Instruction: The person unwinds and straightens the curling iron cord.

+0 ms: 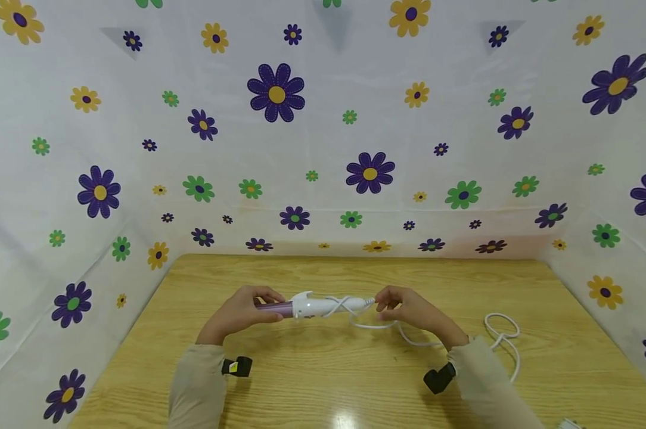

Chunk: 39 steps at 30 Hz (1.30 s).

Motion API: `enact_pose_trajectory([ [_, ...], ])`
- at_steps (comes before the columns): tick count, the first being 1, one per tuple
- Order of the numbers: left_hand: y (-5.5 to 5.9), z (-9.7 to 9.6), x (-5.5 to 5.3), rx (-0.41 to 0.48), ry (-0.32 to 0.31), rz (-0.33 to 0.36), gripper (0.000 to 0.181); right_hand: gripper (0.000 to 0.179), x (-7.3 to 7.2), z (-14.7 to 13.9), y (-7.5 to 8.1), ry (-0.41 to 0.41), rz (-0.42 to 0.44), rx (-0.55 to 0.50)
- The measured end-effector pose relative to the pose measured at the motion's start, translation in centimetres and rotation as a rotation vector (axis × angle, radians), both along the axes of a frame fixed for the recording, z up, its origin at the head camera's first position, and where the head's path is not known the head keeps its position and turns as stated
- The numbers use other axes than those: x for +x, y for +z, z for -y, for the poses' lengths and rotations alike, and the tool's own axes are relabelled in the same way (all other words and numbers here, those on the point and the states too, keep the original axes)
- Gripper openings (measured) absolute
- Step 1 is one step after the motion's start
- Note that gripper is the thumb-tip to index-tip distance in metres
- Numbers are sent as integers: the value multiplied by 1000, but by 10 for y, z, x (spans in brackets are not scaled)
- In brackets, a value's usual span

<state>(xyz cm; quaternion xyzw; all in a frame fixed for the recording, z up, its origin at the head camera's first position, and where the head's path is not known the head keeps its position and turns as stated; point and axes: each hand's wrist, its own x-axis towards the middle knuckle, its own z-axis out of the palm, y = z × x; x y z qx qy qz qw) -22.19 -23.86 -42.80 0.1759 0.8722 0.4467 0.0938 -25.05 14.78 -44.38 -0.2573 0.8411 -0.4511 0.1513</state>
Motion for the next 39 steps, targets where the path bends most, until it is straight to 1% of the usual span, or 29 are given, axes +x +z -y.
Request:
enact_pose_trajectory([
  [4,0,-1,0,3,-3,-8,38,32,2,-1,0,9,2,33],
  [8,1,-1,0,10,-8,-20,38,31,6,0,1,19,5,100],
  [14,2,1,0,30,-7,-19,39,27,11,4,4,13,-55,183],
  [20,1,3,1,39,2,2,39,21,14,5,4,2,-79,231],
  [26,1,2,0,39,2,0,39,17,19,6,3,9,-151,324],
  [31,-1,2,0,37,-1,2,38,14,20,5,2,35,-231,375],
  [35,-2,1,0,36,11,17,39,18,20,2,2,67,-275,433],
  [39,-1,1,0,34,14,18,38,26,19,0,3,88,-257,450],
])
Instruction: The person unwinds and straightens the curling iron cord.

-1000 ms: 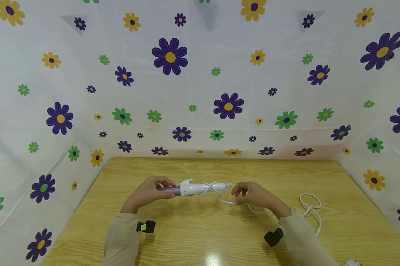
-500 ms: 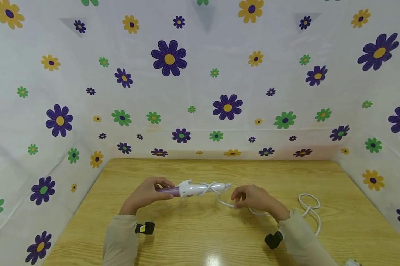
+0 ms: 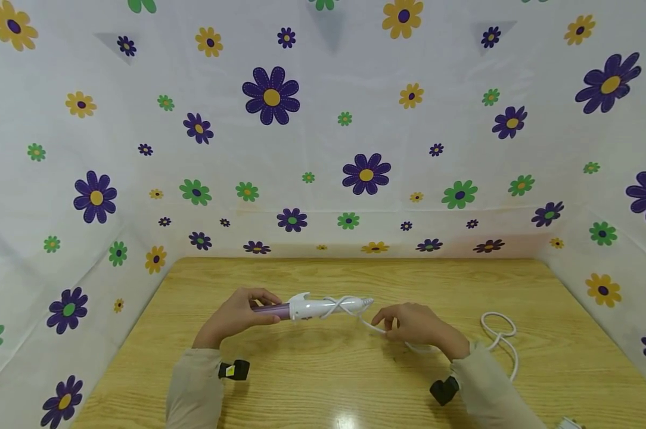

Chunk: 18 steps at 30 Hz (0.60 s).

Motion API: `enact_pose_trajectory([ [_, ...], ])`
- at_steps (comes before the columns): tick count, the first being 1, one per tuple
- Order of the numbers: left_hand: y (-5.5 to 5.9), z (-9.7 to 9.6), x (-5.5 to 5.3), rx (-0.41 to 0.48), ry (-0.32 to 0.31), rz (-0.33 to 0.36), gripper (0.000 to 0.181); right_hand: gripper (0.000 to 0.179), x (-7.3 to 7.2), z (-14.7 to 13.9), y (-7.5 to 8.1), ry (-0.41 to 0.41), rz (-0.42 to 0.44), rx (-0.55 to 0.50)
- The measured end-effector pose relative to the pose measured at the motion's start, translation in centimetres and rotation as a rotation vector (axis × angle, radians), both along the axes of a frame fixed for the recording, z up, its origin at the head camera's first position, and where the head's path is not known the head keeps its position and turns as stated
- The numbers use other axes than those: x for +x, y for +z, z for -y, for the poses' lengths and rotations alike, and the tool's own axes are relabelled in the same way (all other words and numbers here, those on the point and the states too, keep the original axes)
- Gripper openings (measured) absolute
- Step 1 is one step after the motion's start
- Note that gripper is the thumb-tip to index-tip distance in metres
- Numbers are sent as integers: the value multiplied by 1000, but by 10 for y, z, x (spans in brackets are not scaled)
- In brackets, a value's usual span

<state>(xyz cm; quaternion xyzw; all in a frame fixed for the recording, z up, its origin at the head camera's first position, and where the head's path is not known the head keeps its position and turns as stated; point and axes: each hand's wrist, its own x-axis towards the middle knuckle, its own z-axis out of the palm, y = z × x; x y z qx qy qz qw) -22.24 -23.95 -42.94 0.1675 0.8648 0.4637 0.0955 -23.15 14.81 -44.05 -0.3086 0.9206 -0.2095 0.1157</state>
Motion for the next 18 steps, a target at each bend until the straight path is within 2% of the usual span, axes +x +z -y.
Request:
enact_pose_trajectory([
  [4,0,0,0,0,-7,-2,38,30,0,-2,-1,4,39,-32],
  [8,-1,-1,-1,1,-18,-3,38,30,-2,-7,-2,-39,71,-84],
  [12,-1,-2,-1,5,-24,1,37,28,-7,-13,0,-87,66,-148],
  [18,-3,-3,-1,10,-49,-4,36,27,-14,-20,8,-81,15,-215],
])
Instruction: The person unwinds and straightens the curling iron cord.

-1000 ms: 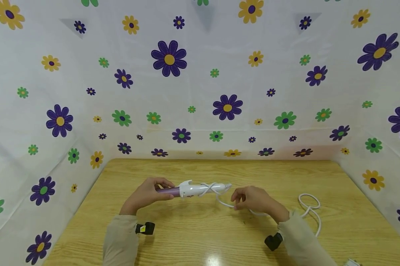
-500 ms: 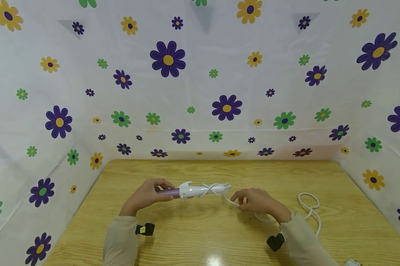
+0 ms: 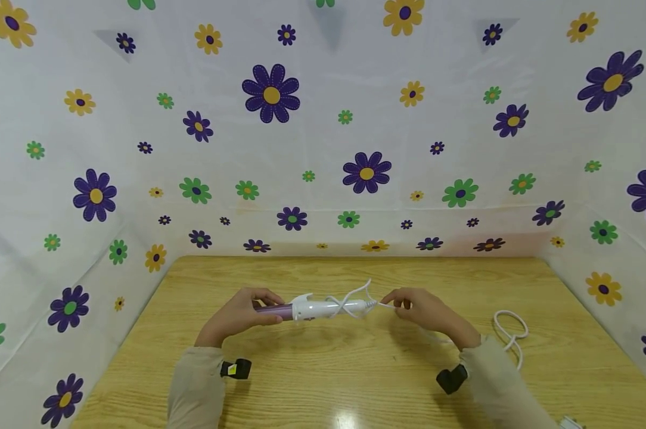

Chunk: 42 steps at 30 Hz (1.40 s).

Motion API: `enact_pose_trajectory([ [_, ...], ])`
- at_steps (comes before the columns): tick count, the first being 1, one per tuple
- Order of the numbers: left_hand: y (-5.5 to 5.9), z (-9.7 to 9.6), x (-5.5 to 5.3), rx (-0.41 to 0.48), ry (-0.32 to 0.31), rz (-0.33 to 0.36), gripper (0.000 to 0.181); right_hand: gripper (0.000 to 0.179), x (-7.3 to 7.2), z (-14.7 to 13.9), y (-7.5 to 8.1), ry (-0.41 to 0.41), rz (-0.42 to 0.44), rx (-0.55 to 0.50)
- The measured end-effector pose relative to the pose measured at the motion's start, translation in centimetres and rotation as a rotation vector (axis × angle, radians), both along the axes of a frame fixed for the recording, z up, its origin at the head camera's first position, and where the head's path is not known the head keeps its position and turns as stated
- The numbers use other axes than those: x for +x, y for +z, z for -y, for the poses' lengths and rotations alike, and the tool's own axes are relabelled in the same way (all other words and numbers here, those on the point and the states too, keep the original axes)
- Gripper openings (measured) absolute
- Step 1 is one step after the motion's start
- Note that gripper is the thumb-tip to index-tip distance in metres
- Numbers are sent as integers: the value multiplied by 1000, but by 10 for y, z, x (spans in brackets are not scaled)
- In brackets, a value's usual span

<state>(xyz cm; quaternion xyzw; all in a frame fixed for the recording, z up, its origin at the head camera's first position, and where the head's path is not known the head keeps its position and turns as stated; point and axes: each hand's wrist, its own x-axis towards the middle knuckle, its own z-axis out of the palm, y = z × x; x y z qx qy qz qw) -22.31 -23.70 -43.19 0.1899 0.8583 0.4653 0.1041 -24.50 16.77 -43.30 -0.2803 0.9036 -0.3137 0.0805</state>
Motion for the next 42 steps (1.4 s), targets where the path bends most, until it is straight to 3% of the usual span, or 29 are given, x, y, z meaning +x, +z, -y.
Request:
enact_pose_trajectory([
  [5,0,-1,0,0,-9,-3,35,25,-2,-3,8,-14,-22,-39],
  [12,-1,0,-1,-24,7,-13,35,24,6,-9,17,-28,14,-109],
  [24,1,5,1,-51,94,-34,35,21,27,-46,33,-16,-14,-120],
  [32,4,7,3,-17,127,-14,35,21,28,-64,24,12,14,-133],
  [42,6,9,3,-20,155,-15,35,19,17,-72,-4,-27,70,-89],
])
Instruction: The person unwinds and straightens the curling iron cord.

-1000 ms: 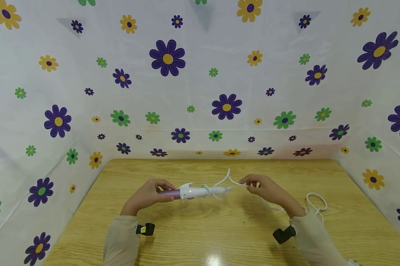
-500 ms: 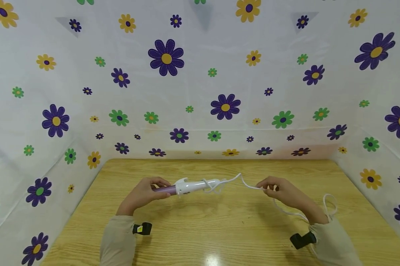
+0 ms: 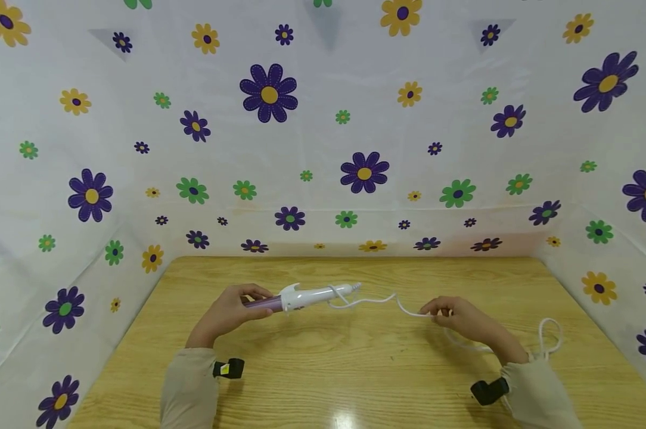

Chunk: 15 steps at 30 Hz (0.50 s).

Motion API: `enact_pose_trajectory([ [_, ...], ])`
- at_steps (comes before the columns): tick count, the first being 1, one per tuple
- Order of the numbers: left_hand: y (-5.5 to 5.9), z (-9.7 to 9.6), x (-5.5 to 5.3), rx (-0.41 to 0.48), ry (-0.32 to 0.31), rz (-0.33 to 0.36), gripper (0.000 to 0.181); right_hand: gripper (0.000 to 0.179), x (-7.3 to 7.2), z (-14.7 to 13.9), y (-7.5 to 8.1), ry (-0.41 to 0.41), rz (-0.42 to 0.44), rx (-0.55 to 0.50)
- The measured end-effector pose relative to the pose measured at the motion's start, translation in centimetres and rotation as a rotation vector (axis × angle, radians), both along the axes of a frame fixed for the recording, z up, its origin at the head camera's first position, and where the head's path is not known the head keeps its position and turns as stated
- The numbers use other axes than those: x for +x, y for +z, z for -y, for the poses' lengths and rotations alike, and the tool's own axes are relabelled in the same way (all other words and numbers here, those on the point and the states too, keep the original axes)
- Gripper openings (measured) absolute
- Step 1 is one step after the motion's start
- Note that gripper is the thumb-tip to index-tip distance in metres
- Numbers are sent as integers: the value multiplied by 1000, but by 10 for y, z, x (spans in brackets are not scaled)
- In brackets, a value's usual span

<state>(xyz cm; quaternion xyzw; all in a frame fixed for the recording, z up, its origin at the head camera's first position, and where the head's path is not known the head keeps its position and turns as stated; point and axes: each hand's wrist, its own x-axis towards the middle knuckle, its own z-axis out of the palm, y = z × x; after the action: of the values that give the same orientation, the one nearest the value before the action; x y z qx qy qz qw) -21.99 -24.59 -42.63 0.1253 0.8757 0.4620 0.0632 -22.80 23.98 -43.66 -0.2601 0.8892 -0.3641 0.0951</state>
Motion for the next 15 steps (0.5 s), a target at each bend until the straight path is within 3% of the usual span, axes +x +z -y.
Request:
enact_pose_trajectory([
  [6,-1,0,-1,-5,-3,3,36,21,-5,1,-11,31,56,-5],
  [15,-6,-2,-3,3,-25,-1,35,21,-8,7,-13,6,90,23],
])
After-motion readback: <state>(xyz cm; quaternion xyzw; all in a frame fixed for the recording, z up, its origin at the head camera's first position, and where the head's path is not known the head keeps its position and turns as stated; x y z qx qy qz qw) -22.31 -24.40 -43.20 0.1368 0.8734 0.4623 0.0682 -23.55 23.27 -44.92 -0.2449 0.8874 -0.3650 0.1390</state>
